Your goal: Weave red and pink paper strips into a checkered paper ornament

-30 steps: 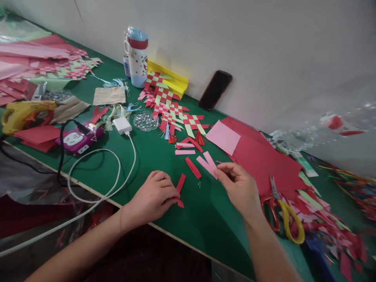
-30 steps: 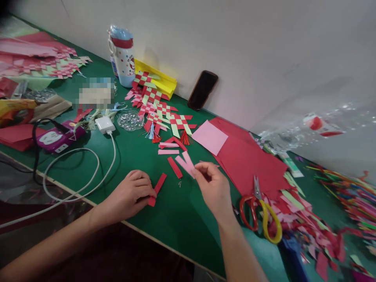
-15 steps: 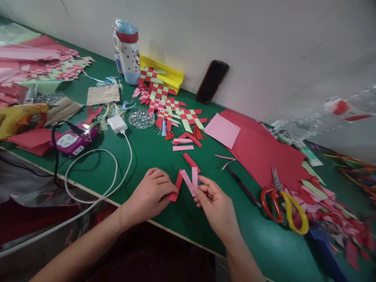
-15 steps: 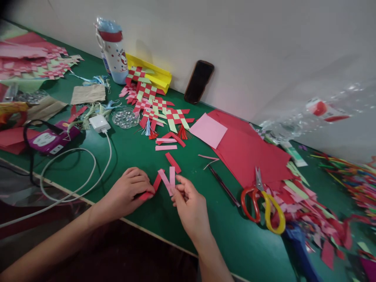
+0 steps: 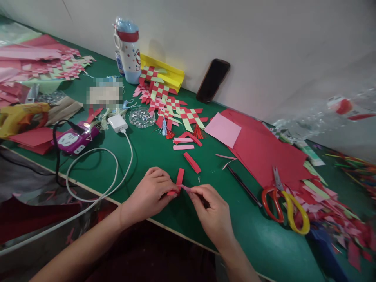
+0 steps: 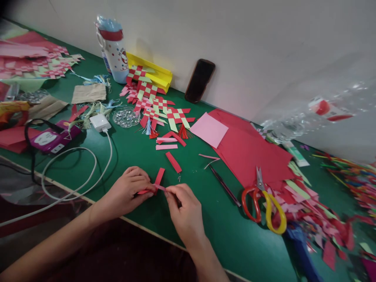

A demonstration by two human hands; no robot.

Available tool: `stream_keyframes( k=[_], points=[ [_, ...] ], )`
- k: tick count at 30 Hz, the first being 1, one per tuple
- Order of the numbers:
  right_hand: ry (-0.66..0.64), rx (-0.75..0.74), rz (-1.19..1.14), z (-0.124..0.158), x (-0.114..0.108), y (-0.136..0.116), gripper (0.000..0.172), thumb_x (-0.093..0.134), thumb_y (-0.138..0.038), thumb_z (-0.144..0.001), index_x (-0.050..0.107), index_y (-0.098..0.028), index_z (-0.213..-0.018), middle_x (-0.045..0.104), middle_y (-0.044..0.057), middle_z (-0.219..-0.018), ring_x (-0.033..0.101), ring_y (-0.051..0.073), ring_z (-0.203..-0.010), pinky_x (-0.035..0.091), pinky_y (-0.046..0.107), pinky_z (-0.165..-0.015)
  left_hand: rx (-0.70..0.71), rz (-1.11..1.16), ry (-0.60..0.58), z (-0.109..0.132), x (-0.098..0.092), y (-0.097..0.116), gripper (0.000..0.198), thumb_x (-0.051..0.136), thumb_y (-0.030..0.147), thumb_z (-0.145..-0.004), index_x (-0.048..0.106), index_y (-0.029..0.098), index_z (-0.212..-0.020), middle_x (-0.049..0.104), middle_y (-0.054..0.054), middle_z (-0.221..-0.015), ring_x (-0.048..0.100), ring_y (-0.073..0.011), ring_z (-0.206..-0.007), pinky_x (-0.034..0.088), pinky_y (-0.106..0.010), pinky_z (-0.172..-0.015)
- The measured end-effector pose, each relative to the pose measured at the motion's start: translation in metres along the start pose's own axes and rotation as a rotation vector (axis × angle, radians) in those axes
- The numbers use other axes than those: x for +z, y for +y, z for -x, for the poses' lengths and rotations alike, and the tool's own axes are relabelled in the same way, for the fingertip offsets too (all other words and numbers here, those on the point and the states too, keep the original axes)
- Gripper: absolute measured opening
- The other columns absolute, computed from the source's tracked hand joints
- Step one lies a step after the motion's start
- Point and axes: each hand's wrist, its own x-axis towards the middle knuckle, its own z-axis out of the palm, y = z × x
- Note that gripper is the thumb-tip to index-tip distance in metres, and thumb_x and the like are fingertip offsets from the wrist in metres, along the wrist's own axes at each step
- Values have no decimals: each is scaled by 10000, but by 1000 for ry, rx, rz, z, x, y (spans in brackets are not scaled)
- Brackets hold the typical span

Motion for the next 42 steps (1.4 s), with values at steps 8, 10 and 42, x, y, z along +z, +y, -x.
stream_keyframes(
  k=[8, 10, 42],
  points=[
    [-26, 5, -58, 2, 1, -7, 155, 570, -308, -928, 668, -222, -844, 676, 24, -821, 632, 142, -718, 504, 227, -634, 3, 8, -2, 1, 0, 0, 117, 565, 252, -970, 679, 230, -962, 706, 9, -880, 586, -166, -919, 346, -355, -915],
    [-40, 0, -72, 3, 2, -9, 151, 573, -300, -929, 674, -223, -846, 688, 23, -848, 647, 137, -751, 509, 217, -662, 8, 8, 4, 0, 0, 0, 125, 560, 243, -971, 683, 227, -958, 710, 6, -884, 587, -169, -923, 345, -360, -915],
    [-178, -23, 37, 6, -1, -15, 189, 520, -286, -950, 698, -233, -917, 735, 12, -874, 682, 144, -774, 510, 225, -707, 74, 310, 249, 4, -2, 4, 143, 527, 97, -960, 630, 189, -997, 717, -64, -1003, 698, -135, -941, 569, -224, -839]
  ],
)
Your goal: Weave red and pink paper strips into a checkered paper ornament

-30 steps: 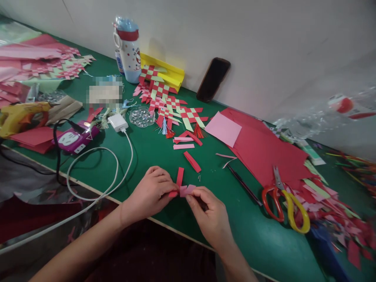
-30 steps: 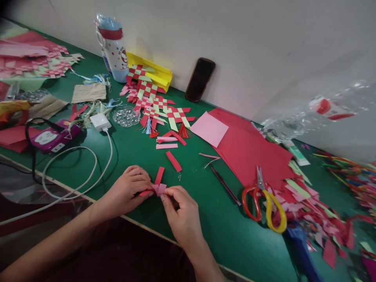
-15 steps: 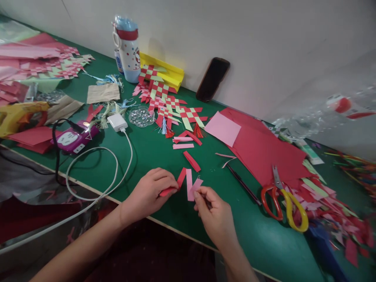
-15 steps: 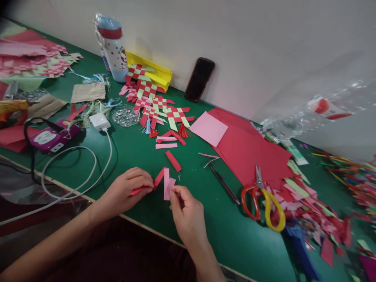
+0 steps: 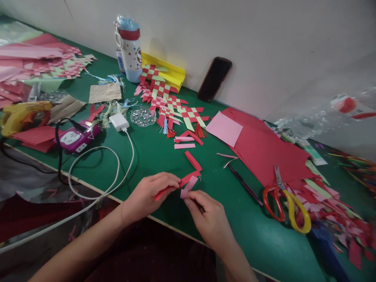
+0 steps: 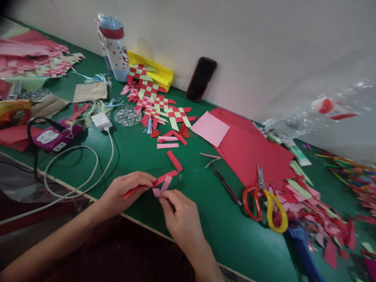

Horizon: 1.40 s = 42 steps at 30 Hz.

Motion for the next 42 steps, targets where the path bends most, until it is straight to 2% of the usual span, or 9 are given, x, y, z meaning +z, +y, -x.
stream_keyframes(
  k=[3, 8, 16, 20, 23, 26, 30, 38, 42],
  points=[
    [-4, -6, -3, 0, -1, 0, 197, 497, -275, -964, 684, -230, -924, 719, 13, -871, 674, 140, -791, 504, 225, -717, -2, 41, 17, 3, 0, -1, 140, 532, 96, -959, 628, 187, -1005, 715, -71, -1013, 697, -143, -959, 576, -238, -847],
    [-10, 38, 15, -2, 0, -1, 196, 473, -268, -964, 663, -226, -941, 723, 11, -880, 667, 147, -774, 494, 242, -713, -57, 133, 220, 11, -2, 2, 161, 532, 61, -947, 630, 181, -991, 692, -69, -1043, 704, -113, -836, 607, -214, -750],
    [-114, 156, -47, -6, 0, -9, 216, 465, -309, -959, 651, -228, -885, 723, -5, -781, 667, 140, -680, 474, 235, -633, -139, 228, 463, 12, 1, 4, 167, 546, 75, -942, 642, 195, -1007, 650, -62, -1088, 705, -156, -923, 640, -265, -718],
    [-135, 85, -80, -6, 2, -12, 199, 476, -284, -957, 660, -232, -902, 726, -9, -820, 671, 129, -713, 490, 222, -681, -79, 92, 226, 8, 0, 2, 117, 561, 110, -946, 645, 184, -977, 708, -55, -956, 692, -152, -935, 597, -286, -848],
    [-94, 37, -104, -4, 3, -11, 194, 480, -289, -963, 664, -233, -938, 738, 2, -882, 685, 132, -768, 508, 217, -717, -124, 55, 73, 5, -2, 0, 120, 523, 135, -969, 626, 191, -995, 718, -38, -900, 683, -138, -904, 559, -287, -888],
    [-41, 56, -92, 1, 3, -7, 191, 486, -305, -962, 662, -231, -953, 744, 12, -893, 695, 139, -779, 519, 220, -712, -137, -23, -62, 2, 0, -2, 170, 483, 108, -971, 622, 201, -1002, 711, -25, -935, 667, -125, -888, 539, -254, -832],
    [-18, 138, -61, 5, 3, -1, 210, 479, -338, -960, 652, -224, -929, 735, 4, -790, 675, 130, -656, 500, 208, -606, -7, -137, -236, 1, 3, -2, 213, 472, 58, -940, 627, 198, -982, 704, -32, -1023, 643, -146, -966, 516, -290, -887],
    [-40, 245, -70, -5, 2, -2, 212, 497, -349, -922, 660, -218, -885, 715, 4, -709, 584, 109, -495, 445, 210, -481, 78, -214, -308, -1, -1, 1, 208, 483, 114, -953, 671, 191, -906, 663, -77, -1090, 596, -192, -1000, 508, -330, -871],
    [-64, 267, -91, -11, 1, -3, 170, 505, -333, -911, 631, -223, -877, 709, -4, -689, 582, 109, -465, 436, 214, -465, 38, -199, -315, -2, -1, 2, 209, 481, 118, -958, 654, 210, -1031, 674, -65, -1053, 596, -183, -948, 492, -334, -845]
  ],
)
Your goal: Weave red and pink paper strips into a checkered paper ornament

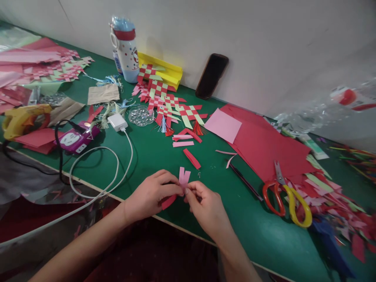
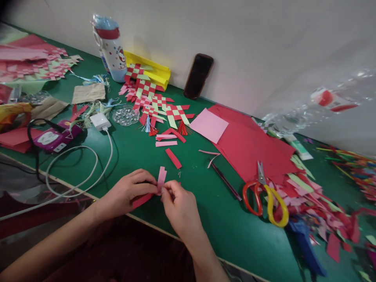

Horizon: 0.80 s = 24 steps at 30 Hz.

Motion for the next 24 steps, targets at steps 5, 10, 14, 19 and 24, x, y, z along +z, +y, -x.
stream_keyframes(
  k=[5, 10, 14, 19, 24],
  points=[
    [4, 56, -24, -2, 3, 1, 183, 519, -360, -909, 516, -222, -1030, 675, -39, -626, 611, 130, -469, 453, 229, -486, -41, -15, 5, 0, 4, 0, 163, 489, 126, -961, 603, 197, -1053, 671, -39, -972, 585, -173, -906, 486, -328, -844],
    [13, 24, -68, 1, -5, 9, 336, 421, -345, -961, 462, -200, -1262, 680, -37, -689, 596, 109, -464, 483, 231, -511, -21, -200, 4, -1, 6, 2, 173, 488, 185, -982, 652, 196, -1037, 636, -71, -1030, 557, -203, -943, 503, -345, -830],
    [229, -89, 50, 7, -20, 17, 295, 404, -348, -987, 586, -204, -1170, 708, 25, -823, 646, 120, -606, 523, 242, -584, -40, -267, 15, -5, 8, 7, 187, 484, 174, -974, 669, 180, -1004, 611, -81, -1016, 545, -205, -931, 521, -351, -826],
    [365, -518, 207, 18, -26, 11, 210, 538, -233, -942, 629, -232, -1131, 704, 75, -1049, 641, 208, -982, 544, 364, -835, -87, -285, 38, -8, 11, 9, 136, 551, 262, -969, 648, 165, -969, 607, -82, -1049, 544, -210, -927, 523, -377, -840],
    [256, -739, 499, 17, -17, 2, 313, 576, -198, -919, 640, -235, -1224, 668, 59, -1271, 511, 276, -1218, 465, 456, -992, -71, -294, 30, -8, 11, 8, 186, 505, 292, -991, 632, 158, -967, 604, -85, -1018, 539, -221, -926, 526, -384, -832]
  ],
)
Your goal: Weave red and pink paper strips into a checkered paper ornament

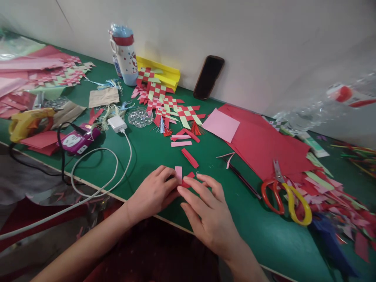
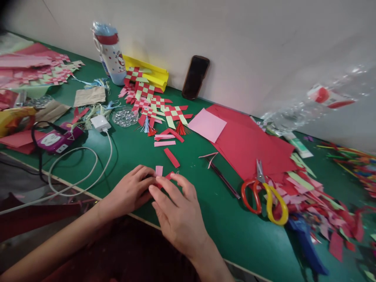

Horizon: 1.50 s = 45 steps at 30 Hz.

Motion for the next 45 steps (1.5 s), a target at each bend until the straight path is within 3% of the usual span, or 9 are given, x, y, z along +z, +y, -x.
stream_keyframes(
  k=[4, 8, 11, 17, 24, 28, 33, 38, 45],
  points=[
    [-184, 83, 158, 0, 11, 11, 326, 509, -231, -958, 648, -206, -1251, 636, 68, -1349, 485, 318, -1257, 440, 503, -964, -15, -8, -18, 2, 1, -2, 130, 601, 247, -932, 601, 167, -1035, 601, -81, -1087, 545, -226, -977, 514, -401, -895],
    [-250, 116, 170, 4, 17, 20, 325, 472, -229, -974, 651, -206, -1244, 627, 78, -1362, 495, 300, -1251, 424, 493, -974, -25, -27, -37, 1, 2, -1, 448, 733, 279, -826, 545, 159, -1215, 557, -116, -1221, 534, -264, -1083, 501, -438, -961],
    [-237, 115, 146, 6, 17, 20, 312, 466, -219, -974, 658, -199, -1219, 636, 81, -1347, 512, 285, -1222, 415, 478, -980, -26, -64, -34, -1, 5, 2, 531, 733, 291, -813, 531, 156, -1285, 535, -135, -1262, 532, -284, -1099, 500, -467, -972],
    [-190, 99, 122, 8, 15, 21, 272, 495, -248, -976, 679, -219, -1175, 675, 72, -1271, 541, 263, -1175, 415, 442, -978, -16, -56, 17, -3, 10, 1, 263, 549, 165, -914, 617, 146, -1167, 560, -130, -1229, 537, -262, -1085, 499, -449, -975],
    [-137, 89, 105, 10, 16, 22, 258, 494, -262, -984, 696, -215, -1137, 691, 69, -1235, 561, 264, -1140, 432, 448, -951, -17, -8, 81, 1, 5, 0, 285, 464, 69, -932, 589, 134, -1180, 587, -117, -1185, 547, -223, -1071, 496, -370, -962],
    [-156, 74, 95, 10, 13, 23, 261, 493, -260, -984, 692, -202, -1142, 695, 81, -1227, 568, 270, -1138, 458, 462, -939, 27, -78, 83, 12, 2, 6, 196, 488, 131, -963, 631, 155, -1096, 653, -74, -1074, 565, -216, -1005, 489, -363, -920],
    [-186, 42, 64, -8, 5, 32, 330, 445, -173, -984, 654, -191, -1239, 692, 96, -1224, 579, 239, -1121, 507, 431, -938, 46, -201, -28, 24, 2, 11, 283, 552, 256, -964, 598, 170, -1230, 656, -65, -1231, 549, -256, -1103, 426, -417, -940],
    [-360, -119, 51, -42, 11, 43, 502, 467, -51, -904, 584, -250, -1350, 586, 58, -1408, 475, 255, -1270, 485, 433, -979, 58, -162, -74, 23, 1, 9, 241, 491, 258, -999, 614, 202, -1198, 678, -28, -1221, 541, -241, -1124, 367, -416, -981],
    [-492, -109, 111, -57, 17, 48, 260, 516, -250, -978, 651, -259, -1199, 680, 69, -1208, 529, 254, -1079, 394, 430, -909, 85, -63, -77, 23, -5, 0, 223, 455, 164, -999, 625, 211, -1134, 689, -9, -1199, 543, -227, -1162, 354, -405, -1007]
  ],
)
